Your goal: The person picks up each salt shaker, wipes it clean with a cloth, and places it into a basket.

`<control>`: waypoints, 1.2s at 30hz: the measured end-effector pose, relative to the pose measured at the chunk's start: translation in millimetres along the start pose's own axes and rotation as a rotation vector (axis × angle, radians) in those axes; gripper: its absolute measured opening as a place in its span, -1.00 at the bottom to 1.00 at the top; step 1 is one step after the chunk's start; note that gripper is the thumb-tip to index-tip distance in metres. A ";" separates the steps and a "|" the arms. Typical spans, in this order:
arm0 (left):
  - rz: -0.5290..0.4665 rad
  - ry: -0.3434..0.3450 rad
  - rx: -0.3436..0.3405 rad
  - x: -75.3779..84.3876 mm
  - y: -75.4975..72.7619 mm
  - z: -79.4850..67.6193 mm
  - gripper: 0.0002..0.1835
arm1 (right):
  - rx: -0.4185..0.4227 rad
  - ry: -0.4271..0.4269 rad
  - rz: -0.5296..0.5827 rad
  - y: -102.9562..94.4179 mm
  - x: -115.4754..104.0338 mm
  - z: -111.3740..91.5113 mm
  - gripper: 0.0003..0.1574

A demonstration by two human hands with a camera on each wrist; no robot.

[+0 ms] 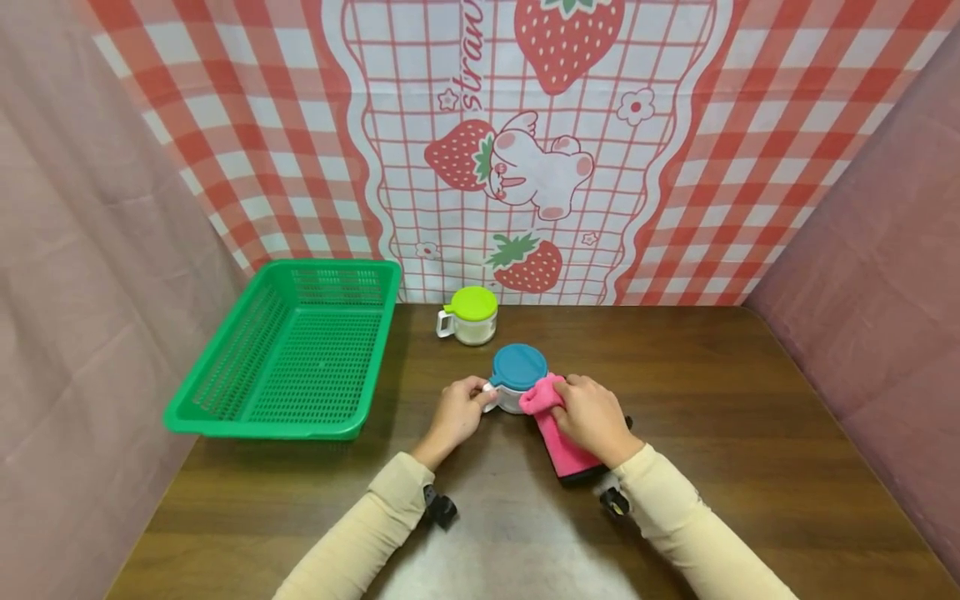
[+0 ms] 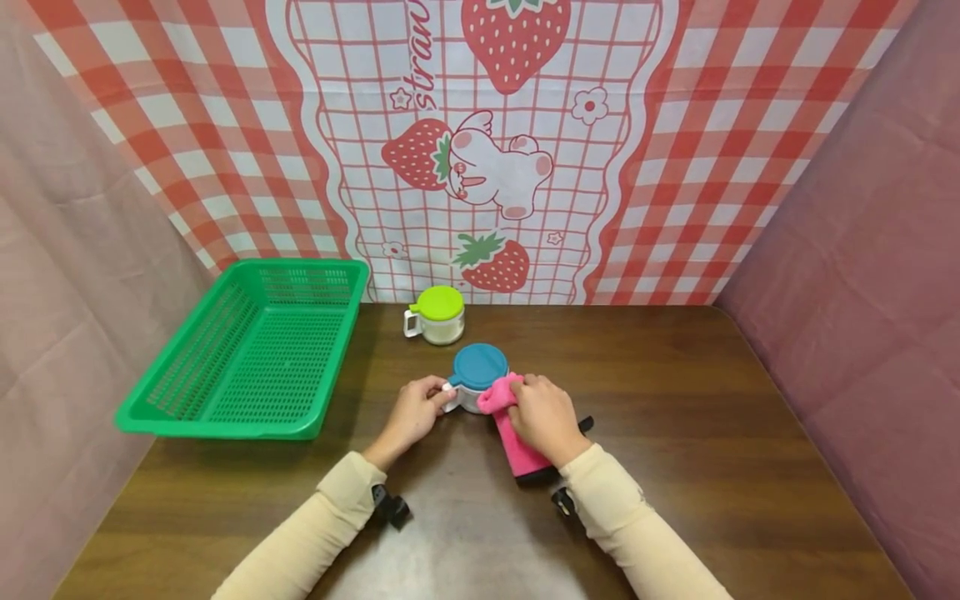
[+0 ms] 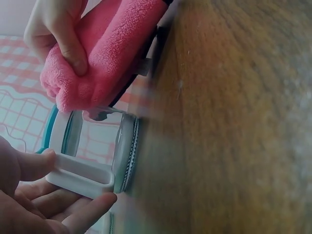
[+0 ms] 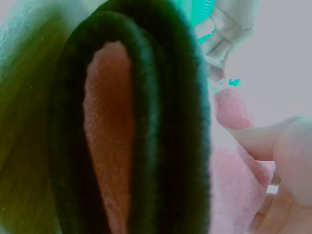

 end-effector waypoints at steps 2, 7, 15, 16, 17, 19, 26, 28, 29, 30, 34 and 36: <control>0.013 0.016 0.002 1.4 -0.5 0.1 -0.83 | 0.008 -0.005 -0.005 1.2 0.4 0.3 -0.83; 0.030 0.017 -0.001 4.5 -1.3 0.1 -0.83 | 0.016 -0.034 -0.022 6.0 0.5 -1.3 -0.85; 0.036 0.006 -0.011 3.7 0.4 0.4 -0.83 | -0.074 -0.057 -0.048 18.0 -0.8 -2.4 -0.93; 0.040 0.006 -0.009 4.3 0.8 0.2 -0.83 | -0.091 -0.056 -0.051 18.6 -1.1 -2.4 -0.94; 0.041 0.005 -0.008 4.7 1.2 0.0 -0.83 | -0.104 -0.056 -0.053 19.4 -1.2 -2.5 -0.94; 0.044 -0.001 -0.005 5.8 1.9 -0.5 -0.83 | -0.118 -0.056 -0.055 20.3 -1.2 -2.9 -0.94; 0.042 -0.040 0.011 6.2 2.3 -0.6 -0.81 | -0.072 -0.057 -0.017 14.5 3.9 -9.5 -0.76; 0.044 -0.040 0.008 5.6 1.6 -0.4 -0.81 | -0.070 -0.053 0.005 10.8 6.6 -11.1 -0.67; 0.042 -0.040 0.005 5.4 1.1 -0.4 -0.80 | -0.076 -0.048 0.018 9.1 8.2 -11.4 -0.64; 0.037 -0.040 0.003 5.0 0.7 -0.2 -0.80 | -0.078 -0.046 0.025 7.2 10.0 -11.6 -0.62; 0.020 -0.044 -0.008 3.2 -1.7 0.5 -0.79 | -0.070 -0.036 0.049 -1.4 16.5 -10.4 -0.59; 0.010 -0.043 -0.014 2.0 -2.9 1.3 -0.78 | -0.049 -0.036 0.058 -6.0 18.6 -8.6 -0.59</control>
Point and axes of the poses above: each hand's wrist, its own z-axis towards the middle knuckle, its own y-axis out of the palm, x = y × z, the point moved 2 cm from there along z, towards the middle knuckle, and after that the axes turned 12 degrees about -z, right-handed, at the moved point
